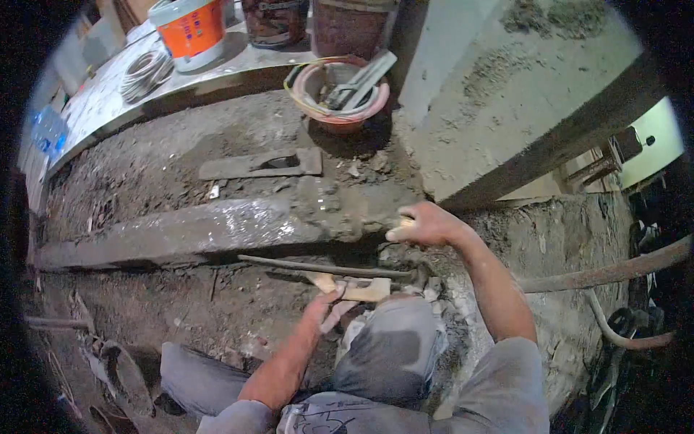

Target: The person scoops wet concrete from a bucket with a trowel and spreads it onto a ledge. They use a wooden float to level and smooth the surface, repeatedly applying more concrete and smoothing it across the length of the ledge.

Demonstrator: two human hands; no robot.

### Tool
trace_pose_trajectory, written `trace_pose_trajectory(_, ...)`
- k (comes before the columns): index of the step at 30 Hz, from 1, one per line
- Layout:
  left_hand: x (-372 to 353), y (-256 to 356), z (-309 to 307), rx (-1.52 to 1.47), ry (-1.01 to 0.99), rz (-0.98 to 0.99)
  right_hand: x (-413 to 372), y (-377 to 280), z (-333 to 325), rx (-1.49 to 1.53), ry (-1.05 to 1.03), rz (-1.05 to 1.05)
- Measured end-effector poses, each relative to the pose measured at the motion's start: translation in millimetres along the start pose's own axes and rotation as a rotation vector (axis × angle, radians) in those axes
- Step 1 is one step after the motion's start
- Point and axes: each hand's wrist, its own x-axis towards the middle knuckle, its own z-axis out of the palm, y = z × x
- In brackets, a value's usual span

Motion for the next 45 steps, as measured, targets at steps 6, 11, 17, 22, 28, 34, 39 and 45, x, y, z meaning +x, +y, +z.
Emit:
trace_pose_trajectory(6,74.2,-59.3,45.2,-0.04,-0.009,-0.128,-2.5,139.8,14.7,-0.043,0.368,0.028)
trace_pose_trajectory(11,112.3,-81.0,52.9,-0.163,0.053,-0.086,5.1,173.3,27.6,-0.134,0.444,0.181)
trace_pose_trajectory(17,134.7,-92.6,65.4,-0.213,0.128,0.006,20.5,238.5,60.9,-0.367,0.637,0.013)
trace_pose_trajectory(22,156.1,-86.4,76.1,-0.28,0.142,-0.014,18.2,257.8,65.7,-0.476,0.809,-0.143)
trace_pose_trajectory(28,165.8,-84.5,81.9,-0.296,0.089,0.046,8.5,244.7,55.4,-0.408,0.721,-0.067)
trace_pose_trajectory(34,146.4,-86.9,69.9,-0.176,0.102,-0.016,-4.0,219.4,68.6,-0.298,0.796,0.029)
trace_pose_trajectory(39,132.1,-82.1,57.3,-0.123,0.117,-0.028,-18.1,170.0,89.2,0.024,0.607,0.319)
trace_pose_trajectory(45,111.8,-79.8,42.6,-0.06,0.103,-0.083,-27.6,130.1,117.0,0.29,0.514,0.452)
